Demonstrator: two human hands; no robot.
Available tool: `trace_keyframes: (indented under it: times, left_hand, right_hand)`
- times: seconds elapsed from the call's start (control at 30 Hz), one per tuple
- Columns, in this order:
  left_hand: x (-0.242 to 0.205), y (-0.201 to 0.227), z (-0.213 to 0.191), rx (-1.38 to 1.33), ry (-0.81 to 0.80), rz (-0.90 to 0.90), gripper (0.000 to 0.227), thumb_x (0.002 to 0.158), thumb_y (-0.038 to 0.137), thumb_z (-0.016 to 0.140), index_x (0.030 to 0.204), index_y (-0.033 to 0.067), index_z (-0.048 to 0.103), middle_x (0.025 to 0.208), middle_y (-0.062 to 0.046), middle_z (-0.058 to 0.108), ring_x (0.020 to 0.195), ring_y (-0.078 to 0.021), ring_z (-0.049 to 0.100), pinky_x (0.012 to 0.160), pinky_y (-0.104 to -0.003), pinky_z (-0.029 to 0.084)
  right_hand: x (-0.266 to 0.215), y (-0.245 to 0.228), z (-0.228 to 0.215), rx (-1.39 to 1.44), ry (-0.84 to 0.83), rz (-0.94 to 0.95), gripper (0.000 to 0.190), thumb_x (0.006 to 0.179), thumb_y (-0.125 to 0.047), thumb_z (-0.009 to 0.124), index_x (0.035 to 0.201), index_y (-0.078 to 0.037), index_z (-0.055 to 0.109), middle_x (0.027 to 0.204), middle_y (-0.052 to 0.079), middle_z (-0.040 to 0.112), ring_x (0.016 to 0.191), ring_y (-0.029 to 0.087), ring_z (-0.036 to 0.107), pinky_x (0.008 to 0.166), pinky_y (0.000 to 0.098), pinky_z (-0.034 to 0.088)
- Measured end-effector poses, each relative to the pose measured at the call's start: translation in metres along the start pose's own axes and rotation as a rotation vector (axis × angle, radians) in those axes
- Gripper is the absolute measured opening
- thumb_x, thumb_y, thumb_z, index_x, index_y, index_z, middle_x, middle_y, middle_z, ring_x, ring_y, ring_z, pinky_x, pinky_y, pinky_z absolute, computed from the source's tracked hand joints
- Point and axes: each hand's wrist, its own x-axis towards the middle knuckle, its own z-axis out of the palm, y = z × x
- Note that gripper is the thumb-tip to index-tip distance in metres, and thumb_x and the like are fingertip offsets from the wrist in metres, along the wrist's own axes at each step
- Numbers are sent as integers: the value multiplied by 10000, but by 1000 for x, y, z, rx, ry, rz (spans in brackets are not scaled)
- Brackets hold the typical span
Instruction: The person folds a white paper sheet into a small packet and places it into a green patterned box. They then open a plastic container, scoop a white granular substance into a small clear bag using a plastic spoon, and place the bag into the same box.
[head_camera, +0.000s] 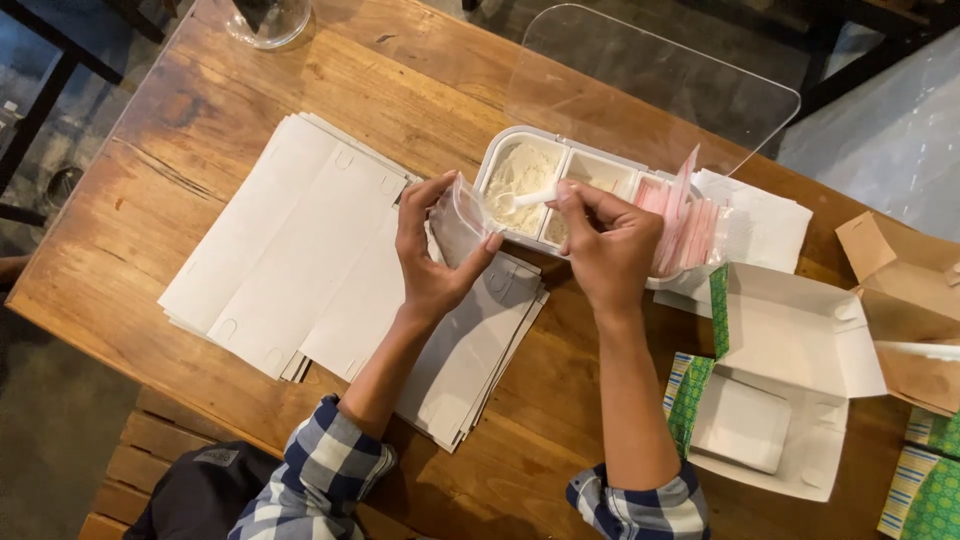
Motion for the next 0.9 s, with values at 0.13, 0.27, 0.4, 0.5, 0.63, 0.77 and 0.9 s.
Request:
trace_keyframes:
  times: [0.13,0.27,0.4,0.5,0.63,0.77,0.9]
  left_hand:
    - [2,4,1,13,19,13,730,752,312,944,1359,86,606,1248,-98,610,1133,-247,594,1031,-402,464]
    - [1,10,4,76,39,97,720,721,296,977,1315,78,634,1184,-97,625,1098,-267,617,1011,-417,490]
    - [0,11,7,108,59,135,714,678,284,1000,1268,74,659,1145,-85,646,1073,-263,643,1005,-416,506]
    - [-1,13,9,84,76,129,701,667,273,1002,1250,73,668,1143,-78,660,1071,-255,653,999,-415,518]
    - [0,18,8,58,72,118,702,667,243,996,1259,64,662,1144,-95,652,1074,-277,653,1001,-436,518]
    - [-1,17,8,47,80,106,708,700,274,981,1296,80,651,1157,-86,644,1077,-258,654,1003,-424,516]
    - [-1,16,7,34,69,102,705,728,300,964,1320,96,639,1183,-79,640,1099,-255,657,999,-411,518]
  right_hand:
    - [3,-1,-8,23,44,0,158,963,-42,718,1073,66,753,804,175,761,434,88,560,433,244,488]
    - [6,-3,-16,74,93,-93,152,988,-23,720,1088,89,742,830,213,752,427,94,547,427,228,451]
    - [2,-12,-18,90,90,-127,159,995,-17,721,1094,106,737,837,224,749,427,93,540,431,222,435]
    - [0,-15,-17,95,65,-145,164,997,-13,726,1096,118,730,831,231,741,427,92,533,433,221,431]
    - [-4,-18,-14,89,13,-182,150,1005,3,715,1087,128,723,816,237,730,428,86,525,435,216,425]
    - [-9,-31,-6,-5,-103,-283,69,978,44,738,1026,86,763,729,175,705,458,80,527,440,205,396]
    - [-13,-48,-3,-191,-306,-502,140,858,18,860,962,-69,831,780,87,768,468,86,515,410,197,375]
